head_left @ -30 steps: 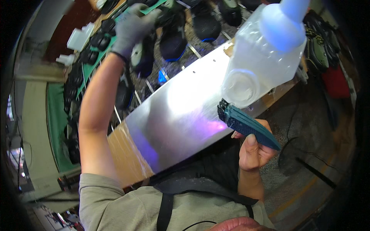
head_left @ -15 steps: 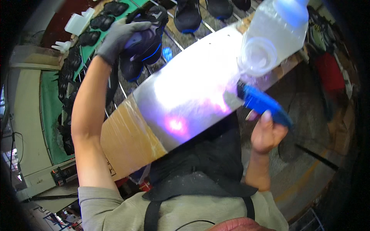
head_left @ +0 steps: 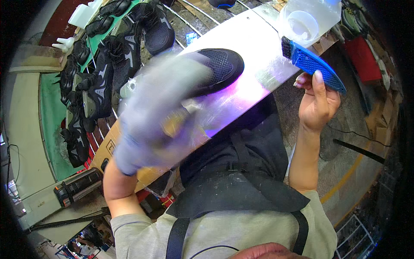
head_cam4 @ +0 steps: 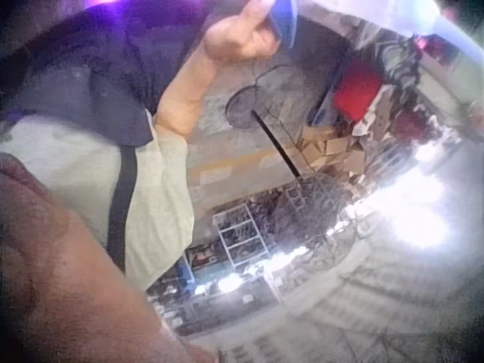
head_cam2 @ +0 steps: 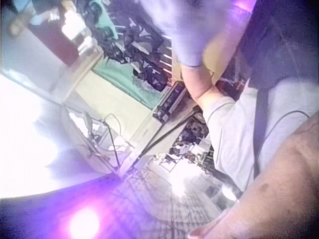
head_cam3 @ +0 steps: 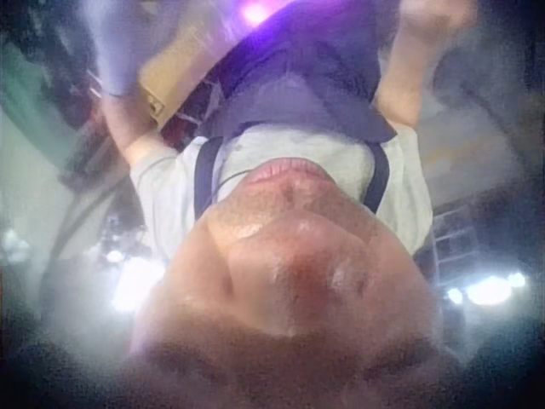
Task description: The person cleans a shoe by hand using a small brush and a clear liquid from a container, scrubbing along the edges and the sole.
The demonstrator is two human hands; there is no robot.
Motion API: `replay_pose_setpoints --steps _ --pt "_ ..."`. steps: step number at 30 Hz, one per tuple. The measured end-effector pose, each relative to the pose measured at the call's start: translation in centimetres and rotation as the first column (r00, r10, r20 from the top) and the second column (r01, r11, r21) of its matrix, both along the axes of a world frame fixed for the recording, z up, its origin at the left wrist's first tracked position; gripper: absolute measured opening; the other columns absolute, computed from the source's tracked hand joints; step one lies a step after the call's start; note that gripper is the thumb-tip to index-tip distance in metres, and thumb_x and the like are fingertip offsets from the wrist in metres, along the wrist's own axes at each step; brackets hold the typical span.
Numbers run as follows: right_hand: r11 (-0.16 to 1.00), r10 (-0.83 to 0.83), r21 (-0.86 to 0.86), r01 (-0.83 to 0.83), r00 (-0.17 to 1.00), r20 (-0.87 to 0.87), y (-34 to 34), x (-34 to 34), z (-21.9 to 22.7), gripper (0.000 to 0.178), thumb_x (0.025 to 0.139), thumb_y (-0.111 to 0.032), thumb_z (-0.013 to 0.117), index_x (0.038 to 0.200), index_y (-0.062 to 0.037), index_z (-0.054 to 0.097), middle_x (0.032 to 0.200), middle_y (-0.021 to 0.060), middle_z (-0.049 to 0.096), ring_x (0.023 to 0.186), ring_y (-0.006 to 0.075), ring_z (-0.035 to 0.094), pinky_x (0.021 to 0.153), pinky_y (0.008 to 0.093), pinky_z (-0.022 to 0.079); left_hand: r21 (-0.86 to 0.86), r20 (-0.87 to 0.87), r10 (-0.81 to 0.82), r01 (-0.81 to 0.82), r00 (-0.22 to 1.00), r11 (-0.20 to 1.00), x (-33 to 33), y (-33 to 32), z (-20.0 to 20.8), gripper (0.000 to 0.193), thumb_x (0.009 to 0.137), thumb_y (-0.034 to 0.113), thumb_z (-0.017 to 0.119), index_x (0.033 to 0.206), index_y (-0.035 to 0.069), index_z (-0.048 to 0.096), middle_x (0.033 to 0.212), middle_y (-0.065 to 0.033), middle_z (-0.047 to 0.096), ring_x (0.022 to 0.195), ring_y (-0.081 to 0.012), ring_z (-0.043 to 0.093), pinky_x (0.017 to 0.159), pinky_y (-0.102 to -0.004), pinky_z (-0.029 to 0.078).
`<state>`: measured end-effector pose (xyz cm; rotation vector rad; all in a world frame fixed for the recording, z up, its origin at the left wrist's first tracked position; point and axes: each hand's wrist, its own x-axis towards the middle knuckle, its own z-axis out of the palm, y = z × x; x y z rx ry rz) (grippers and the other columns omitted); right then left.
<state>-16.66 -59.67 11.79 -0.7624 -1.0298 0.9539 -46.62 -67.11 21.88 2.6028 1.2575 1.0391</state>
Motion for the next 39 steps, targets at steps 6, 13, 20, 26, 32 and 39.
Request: replay_pose_setpoints --steps 6,13,20,26,32,39 --pt "0.999 -0.039 0.036 0.038 0.999 0.007 0.5 1.0 -0.5 0.016 0.098 -0.011 0.064 0.101 0.0042 0.07 0.083 0.0134 0.072 0.069 0.0185 0.068 0.062 0.0302 0.057 -0.088 -0.504 0.07 -0.132 0.861 0.987 2.5 6.4 -5.8 0.087 0.067 0.044 0.087 0.134 -0.001 0.055 0.113 -0.0192 0.068 0.102 -0.0348 0.068 0.085 -0.0429 0.056" --pt "0.995 -0.096 0.001 0.096 0.995 0.002 1.6 2.7 -1.6 0.014 0.097 -0.009 0.065 0.099 0.004 0.07 0.081 0.0125 0.072 0.068 0.0174 0.068 0.061 0.0289 0.057 -0.456 -0.611 -0.092 -0.255 0.786 0.852 -0.7 11.8 -2.1 0.08 0.06 0.042 0.091 0.124 0.004 0.062 0.103 -0.0141 0.069 0.093 -0.0287 0.069 0.086 -0.0387 0.055" --pt "0.982 -0.19 0.06 0.181 0.9 0.393 6.9 6.5 1.5 0.019 0.093 -0.016 0.072 0.098 0.0023 0.071 0.081 0.0083 0.071 0.07 0.0129 0.068 0.065 0.0269 0.058 -0.399 0.438 0.016 0.178 0.899 0.9 1.6 11.1 1.6 0.084 0.062 0.022 0.092 0.134 -0.001 0.055 0.122 -0.0114 0.068 0.106 -0.0226 0.068 0.098 -0.0427 0.052" --pt "0.997 -0.076 0.063 0.051 0.304 0.95 13.2 6.4 4.7 0.028 0.097 -0.029 0.068 0.098 -0.0005 0.072 0.076 0.0044 0.068 0.066 0.0108 0.06 0.064 0.0265 0.049 0.08 0.035 -0.085 0.082 0.996 0.993 0.4 8.9 -3.9 0.086 0.068 0.03 0.091 0.137 -0.005 0.052 0.129 -0.0228 0.062 0.121 -0.039 0.06 0.108 -0.0495 0.043" --pt "0.997 0.035 -0.03 -0.072 0.078 0.996 15.2 4.8 4.3 0.025 0.096 -0.023 0.068 0.097 0.0018 0.07 0.074 0.0048 0.067 0.065 0.0117 0.059 0.062 0.0304 0.048 0.009 0.09 0.02 -0.021 0.996 1.0 -1.1 4.2 -10.8 0.081 0.072 0.028 0.088 0.137 -0.001 0.05 0.133 -0.0248 0.059 0.125 -0.0419 0.058 0.108 -0.0521 0.043" --pt "0.971 0.172 -0.237 0.025 0.616 0.769 16.4 9.3 3.7 0.021 0.096 -0.023 0.071 0.101 -0.0026 0.071 0.086 0.0023 0.071 0.074 0.0089 0.067 0.07 0.0231 0.055 0.025 0.115 -0.033 0.031 0.993 0.999 -3.7 1.7 -13.3 0.069 0.078 0.019 0.083 0.137 0.004 0.048 0.138 -0.0262 0.055 0.127 -0.0454 0.056 0.108 -0.055 0.044"
